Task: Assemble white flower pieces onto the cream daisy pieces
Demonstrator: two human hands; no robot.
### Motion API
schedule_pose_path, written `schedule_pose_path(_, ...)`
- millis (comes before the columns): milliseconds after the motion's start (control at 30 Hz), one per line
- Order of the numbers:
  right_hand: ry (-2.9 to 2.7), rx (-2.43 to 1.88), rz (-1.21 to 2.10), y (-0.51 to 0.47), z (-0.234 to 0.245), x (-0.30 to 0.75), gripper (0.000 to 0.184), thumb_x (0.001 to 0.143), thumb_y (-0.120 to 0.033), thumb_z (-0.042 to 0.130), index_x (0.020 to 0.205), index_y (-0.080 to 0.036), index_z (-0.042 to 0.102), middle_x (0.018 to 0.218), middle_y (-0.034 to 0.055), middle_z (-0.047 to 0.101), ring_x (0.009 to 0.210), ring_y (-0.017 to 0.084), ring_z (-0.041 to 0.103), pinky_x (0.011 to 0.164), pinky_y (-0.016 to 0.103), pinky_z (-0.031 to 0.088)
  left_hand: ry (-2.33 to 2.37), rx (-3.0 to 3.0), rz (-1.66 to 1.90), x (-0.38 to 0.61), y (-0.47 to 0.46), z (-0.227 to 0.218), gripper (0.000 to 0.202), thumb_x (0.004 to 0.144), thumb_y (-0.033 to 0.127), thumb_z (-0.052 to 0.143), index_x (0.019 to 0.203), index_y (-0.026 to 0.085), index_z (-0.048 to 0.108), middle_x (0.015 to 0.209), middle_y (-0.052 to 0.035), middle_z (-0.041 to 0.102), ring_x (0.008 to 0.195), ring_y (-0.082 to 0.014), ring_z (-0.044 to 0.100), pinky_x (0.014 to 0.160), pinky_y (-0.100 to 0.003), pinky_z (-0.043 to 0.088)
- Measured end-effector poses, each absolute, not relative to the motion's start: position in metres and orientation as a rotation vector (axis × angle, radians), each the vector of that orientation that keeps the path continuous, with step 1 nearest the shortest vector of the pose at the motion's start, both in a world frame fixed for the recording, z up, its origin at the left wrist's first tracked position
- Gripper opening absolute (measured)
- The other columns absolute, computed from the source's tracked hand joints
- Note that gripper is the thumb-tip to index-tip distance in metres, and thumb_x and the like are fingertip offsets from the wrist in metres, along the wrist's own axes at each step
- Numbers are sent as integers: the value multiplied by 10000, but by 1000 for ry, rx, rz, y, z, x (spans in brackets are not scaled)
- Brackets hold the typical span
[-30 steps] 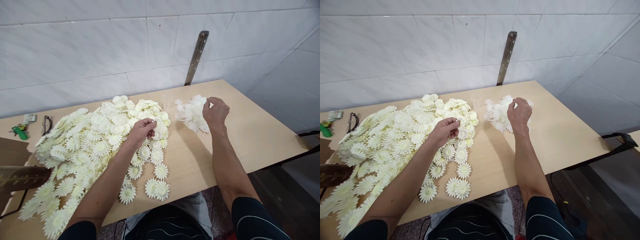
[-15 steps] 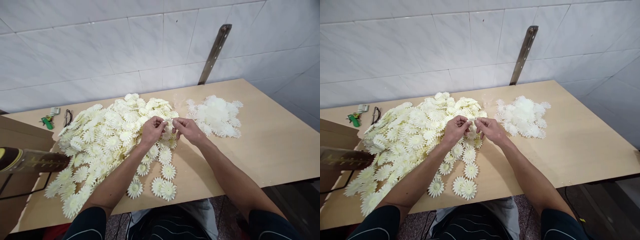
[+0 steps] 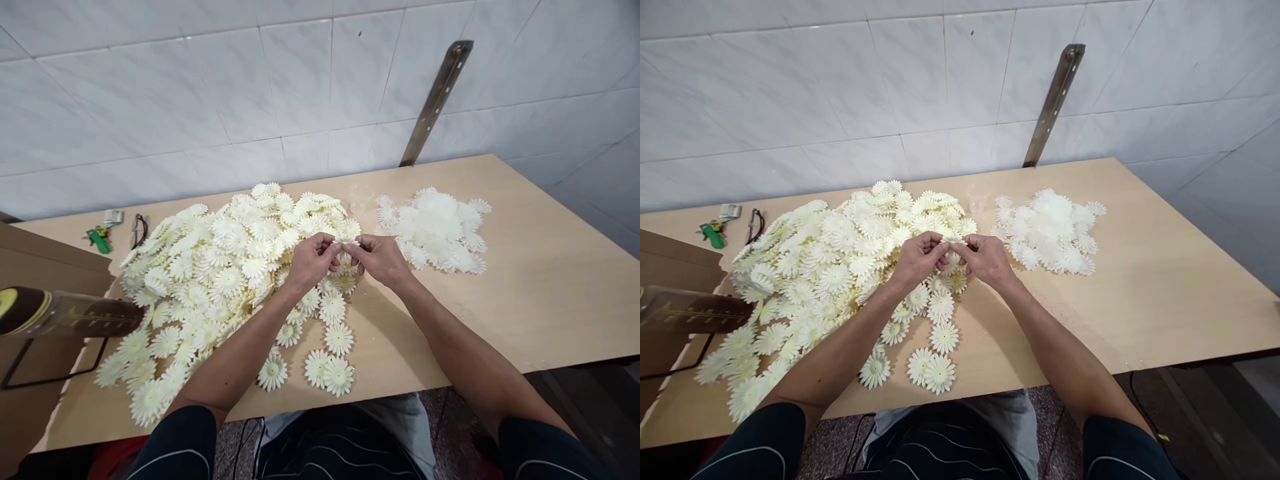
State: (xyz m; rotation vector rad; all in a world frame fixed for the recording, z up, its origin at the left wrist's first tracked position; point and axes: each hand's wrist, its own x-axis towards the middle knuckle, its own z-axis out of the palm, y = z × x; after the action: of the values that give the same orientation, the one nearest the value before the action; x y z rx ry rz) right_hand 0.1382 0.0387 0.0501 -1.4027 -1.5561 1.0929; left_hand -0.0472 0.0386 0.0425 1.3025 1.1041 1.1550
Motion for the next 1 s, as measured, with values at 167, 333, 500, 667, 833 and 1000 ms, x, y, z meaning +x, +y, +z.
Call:
schedule_pose_path(167, -1676, -1498, 988, 38, 53, 137, 718, 820, -932, 700, 651, -240, 607, 623, 54, 720, 547, 221, 705, 525, 332, 518, 1151, 1305, 1125, -46, 38, 43, 175, 882, 307, 847, 854, 180, 730, 594, 18, 686, 512, -123, 679, 486, -194, 559)
schedule_pose_path(333, -1821, -1514, 851, 38, 56, 139, 697, 936, -859, 655, 636, -249, 504, 595, 47, 705, 556, 211, 715, 545, 312, 495, 1194, 1275, 1059, -45, 36, 48, 139, 928, 236, 785, 835, 181, 697, 539, 28, 655, 446, -119, 646, 439, -179, 501)
schedule_pose_path(500, -1637, -1296, 1199, 40, 53, 142, 745, 761, -952, 767, 700, -224, 624, 677, 51, 728, 575, 224, 753, 552, 319, 568, 1169, 1293, 1124, -44, 33, 48, 168, 924, 289, 802, 902, 199, 660, 589, 37, 673, 472, -122, 663, 446, -185, 517)
schedule_pose_path(667, -1517, -1311, 1255, 41, 50, 145, 717, 678, -894, 880, 626, -218, 649, 589, 54, 709, 534, 193, 695, 546, 311, 585, 1138, 1383, 1169, -44, 31, 43, 230, 910, 370, 831, 957, 211, 672, 662, 35, 697, 550, -134, 714, 499, -204, 574)
schedule_pose_path(833, -1619, -1408, 1218, 38, 56, 142, 704, 738, -891, 845, 599, -242, 611, 555, 54, 716, 497, 215, 688, 505, 326, 545, 1120, 1333, 1062, -47, 37, 41, 206, 925, 358, 825, 981, 192, 717, 645, 21, 698, 511, -137, 695, 480, -217, 569)
schedule_pose_path(1000, -1700, -1474, 1104, 36, 58, 137, 759, 822, -923, 753, 592, -278, 425, 525, 34, 675, 458, 209, 652, 480, 336, 491, 1150, 1363, 1051, -47, 38, 41, 133, 930, 303, 796, 892, 187, 743, 565, 26, 663, 468, -132, 655, 456, -212, 531)
